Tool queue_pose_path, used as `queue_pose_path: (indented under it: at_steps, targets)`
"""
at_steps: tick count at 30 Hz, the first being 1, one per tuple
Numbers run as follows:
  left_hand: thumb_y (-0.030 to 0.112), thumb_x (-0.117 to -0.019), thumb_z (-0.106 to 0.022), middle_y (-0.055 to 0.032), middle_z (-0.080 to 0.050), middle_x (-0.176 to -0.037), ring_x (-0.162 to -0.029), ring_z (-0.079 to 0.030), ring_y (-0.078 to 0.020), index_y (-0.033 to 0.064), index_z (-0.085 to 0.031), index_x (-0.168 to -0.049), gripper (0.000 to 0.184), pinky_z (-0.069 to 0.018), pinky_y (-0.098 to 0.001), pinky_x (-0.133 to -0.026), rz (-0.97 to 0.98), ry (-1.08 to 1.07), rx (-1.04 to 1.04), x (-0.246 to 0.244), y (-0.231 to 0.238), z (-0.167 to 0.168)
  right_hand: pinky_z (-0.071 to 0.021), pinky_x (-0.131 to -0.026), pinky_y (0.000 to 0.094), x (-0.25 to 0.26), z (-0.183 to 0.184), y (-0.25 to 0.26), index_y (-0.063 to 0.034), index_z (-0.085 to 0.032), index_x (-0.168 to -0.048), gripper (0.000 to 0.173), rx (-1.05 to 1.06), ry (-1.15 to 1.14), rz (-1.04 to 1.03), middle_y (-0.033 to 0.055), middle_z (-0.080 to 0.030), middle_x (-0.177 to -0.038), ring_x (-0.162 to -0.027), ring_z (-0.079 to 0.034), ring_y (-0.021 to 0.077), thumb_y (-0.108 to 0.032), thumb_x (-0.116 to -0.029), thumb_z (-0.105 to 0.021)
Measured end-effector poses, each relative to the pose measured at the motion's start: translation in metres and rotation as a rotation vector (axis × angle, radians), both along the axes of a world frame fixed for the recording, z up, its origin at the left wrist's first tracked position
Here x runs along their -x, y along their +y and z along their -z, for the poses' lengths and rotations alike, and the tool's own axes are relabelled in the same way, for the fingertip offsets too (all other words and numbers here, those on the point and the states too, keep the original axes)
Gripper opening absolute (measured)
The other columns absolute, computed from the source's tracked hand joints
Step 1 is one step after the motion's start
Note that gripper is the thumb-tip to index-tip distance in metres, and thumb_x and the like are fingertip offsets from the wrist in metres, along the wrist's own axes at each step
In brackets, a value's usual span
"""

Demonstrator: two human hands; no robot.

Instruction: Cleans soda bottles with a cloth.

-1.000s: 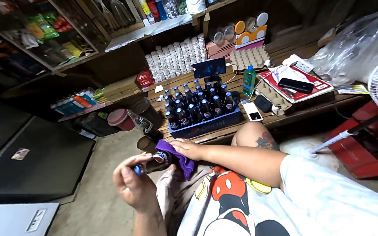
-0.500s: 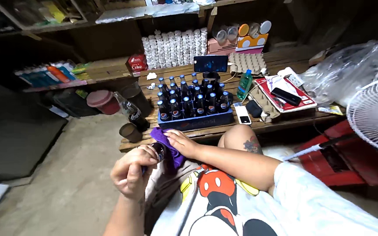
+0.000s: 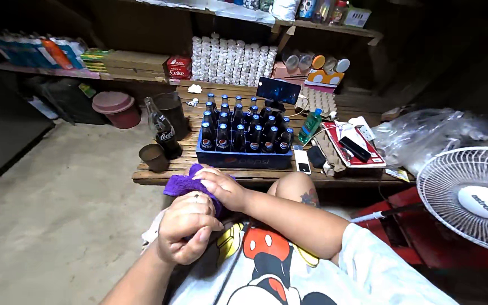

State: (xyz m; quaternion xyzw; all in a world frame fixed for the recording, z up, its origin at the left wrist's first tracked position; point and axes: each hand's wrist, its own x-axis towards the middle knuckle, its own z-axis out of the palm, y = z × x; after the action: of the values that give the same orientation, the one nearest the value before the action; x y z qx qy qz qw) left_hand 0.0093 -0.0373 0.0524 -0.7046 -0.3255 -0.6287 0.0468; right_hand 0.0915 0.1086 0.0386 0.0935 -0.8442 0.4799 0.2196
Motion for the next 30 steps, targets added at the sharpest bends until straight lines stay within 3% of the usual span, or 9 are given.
queue_pose_path:
  at_steps: [3, 30]
  targets:
    - [0.033, -0.1084, -0.043, -0.0027, -0.061, -0.071, -0.076, -0.063, -0.0111, 0.0094, -0.064, -0.083, 0.04, -0.0522, -0.0267, -0.077, -0.003, 0.044, -0.008, -0.003, 0.001, 0.003, -0.0342, -0.117, 0.0449, -0.001, 0.001, 0.003, 0.014, -0.064, -0.121, 0.049, 0.023, -0.048, -0.008, 0.0292, -0.062, -0.13, -0.131, -0.054, 0.0349, -0.02, -0.1069, -0.032]
    - [0.03, -0.1073, -0.043, -0.0036, -0.059, -0.071, -0.076, -0.062, -0.0127, 0.0091, -0.064, -0.083, 0.038, -0.0512, -0.0269, -0.078, 0.002, 0.099, -0.02, -0.006, 0.003, 0.004, -0.0314, -0.119, 0.0408, 0.001, 0.015, 0.014, 0.0169, -0.06, -0.126, 0.05, 0.09, -0.143, 0.034, 0.0318, -0.056, -0.136, -0.136, -0.049, 0.0347, -0.018, -0.1069, -0.029]
